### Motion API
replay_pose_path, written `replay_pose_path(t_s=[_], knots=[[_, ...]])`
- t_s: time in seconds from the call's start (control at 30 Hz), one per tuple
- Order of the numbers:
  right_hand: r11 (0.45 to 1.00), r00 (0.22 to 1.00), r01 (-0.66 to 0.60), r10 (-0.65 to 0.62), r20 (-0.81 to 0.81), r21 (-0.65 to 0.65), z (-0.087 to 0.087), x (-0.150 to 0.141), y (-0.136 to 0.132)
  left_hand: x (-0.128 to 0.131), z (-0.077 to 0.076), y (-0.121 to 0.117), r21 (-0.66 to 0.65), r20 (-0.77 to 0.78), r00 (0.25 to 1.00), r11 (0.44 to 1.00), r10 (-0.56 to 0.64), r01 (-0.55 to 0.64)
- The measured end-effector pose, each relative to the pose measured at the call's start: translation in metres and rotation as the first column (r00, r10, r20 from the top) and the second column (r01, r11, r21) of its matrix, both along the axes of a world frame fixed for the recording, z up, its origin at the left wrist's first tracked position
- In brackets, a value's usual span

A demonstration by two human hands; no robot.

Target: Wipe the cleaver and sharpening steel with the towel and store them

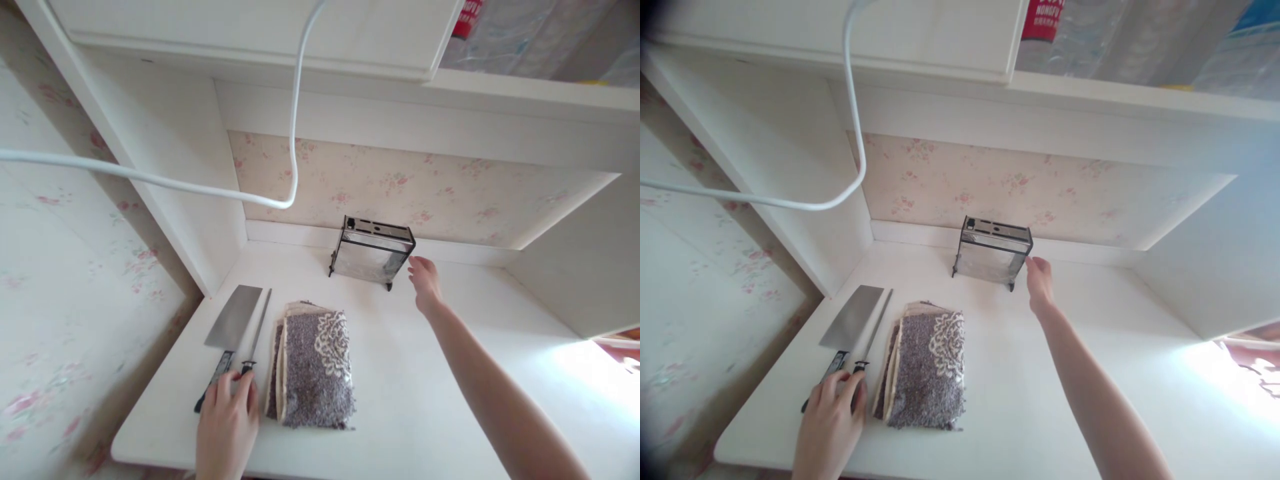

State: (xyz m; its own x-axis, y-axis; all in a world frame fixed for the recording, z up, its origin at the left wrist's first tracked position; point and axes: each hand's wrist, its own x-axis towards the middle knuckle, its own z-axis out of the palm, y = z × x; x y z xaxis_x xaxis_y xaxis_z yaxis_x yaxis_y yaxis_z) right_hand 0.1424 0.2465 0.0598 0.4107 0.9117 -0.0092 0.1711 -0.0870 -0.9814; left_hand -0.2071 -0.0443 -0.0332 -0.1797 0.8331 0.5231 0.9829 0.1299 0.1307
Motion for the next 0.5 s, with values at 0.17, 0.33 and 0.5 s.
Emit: replay_pose_path(t_s=[0.17,0.33,0.5], knots=[[0.994,0.992,-0.035,0.023,-0.123,-0.103,0.018,0.015,0.041,0.011,0.037,0.046,0.084,0.463,0.858,0.975,-0.221,0.206],[0.994,0.991,-0.066,0.055,-0.123,-0.087,0.018,-0.003,0.048,0.036,0.083,0.151,0.053,0.913,0.337,0.887,-0.229,0.458],[0.981,0.98,-0.172,0.16,-0.117,-0.094,0.017,-0.021,0.043,0.054,0.101,0.256,0.162,0.969,0.09,0.867,-0.23,0.471]])
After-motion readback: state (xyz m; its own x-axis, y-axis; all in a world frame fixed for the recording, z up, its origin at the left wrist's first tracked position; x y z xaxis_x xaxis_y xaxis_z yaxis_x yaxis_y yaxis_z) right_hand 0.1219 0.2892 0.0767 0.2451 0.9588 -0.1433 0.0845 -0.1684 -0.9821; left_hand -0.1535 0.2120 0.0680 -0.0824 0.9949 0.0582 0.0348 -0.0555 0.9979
